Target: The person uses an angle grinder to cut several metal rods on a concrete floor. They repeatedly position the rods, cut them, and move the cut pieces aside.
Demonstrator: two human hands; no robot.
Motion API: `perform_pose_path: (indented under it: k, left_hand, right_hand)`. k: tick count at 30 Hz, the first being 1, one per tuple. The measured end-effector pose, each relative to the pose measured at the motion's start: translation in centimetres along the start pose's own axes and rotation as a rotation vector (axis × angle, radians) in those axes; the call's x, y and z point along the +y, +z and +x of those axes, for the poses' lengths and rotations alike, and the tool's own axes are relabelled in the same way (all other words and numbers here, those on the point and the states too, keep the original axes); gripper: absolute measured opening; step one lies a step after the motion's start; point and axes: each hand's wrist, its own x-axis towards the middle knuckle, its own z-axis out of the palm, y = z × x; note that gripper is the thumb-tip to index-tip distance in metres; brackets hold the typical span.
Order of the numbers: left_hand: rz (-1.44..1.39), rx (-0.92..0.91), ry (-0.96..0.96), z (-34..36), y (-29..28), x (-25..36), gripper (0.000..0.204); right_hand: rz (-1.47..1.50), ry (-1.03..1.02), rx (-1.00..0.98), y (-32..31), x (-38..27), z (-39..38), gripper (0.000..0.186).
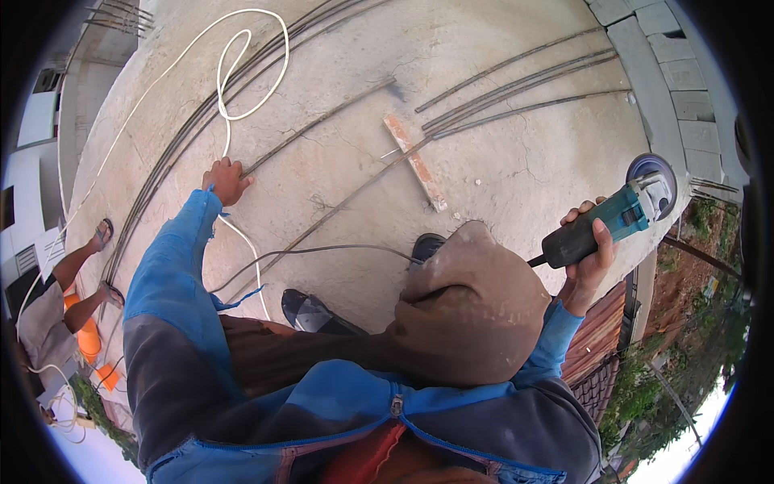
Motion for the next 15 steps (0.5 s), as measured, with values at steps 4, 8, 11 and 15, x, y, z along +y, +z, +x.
perform_pose_path:
  k: [4, 8, 11, 15]
  left_hand:
    - [-0.192, 0.181, 0.399, 3.3, 4.2, -2.4, 0.030]
    - [-0.530, 0.246, 0.181, -2.4, 5.5, -0.6, 0.029]
    - [-0.752, 0.245, 0.250, -6.4, 7.4, 3.7, 0.044]
    - [-0.481, 0.169, 0.413, -11.0, 6.5, 6.5, 0.061]
  right_hand:
    - [-0.013, -0.061, 0.120, -1.5, -1.6, -4.3, 0.056]
    - [0.006, -0.066, 0.124, -1.8, -2.0, -5.9, 0.053]
    - [0.018, -0.037, 0.117, -1.2, -2.3, -6.1, 0.052]
    - [0.110, -0.023, 0.055, -0.2, -0.7, -5.5, 0.053]
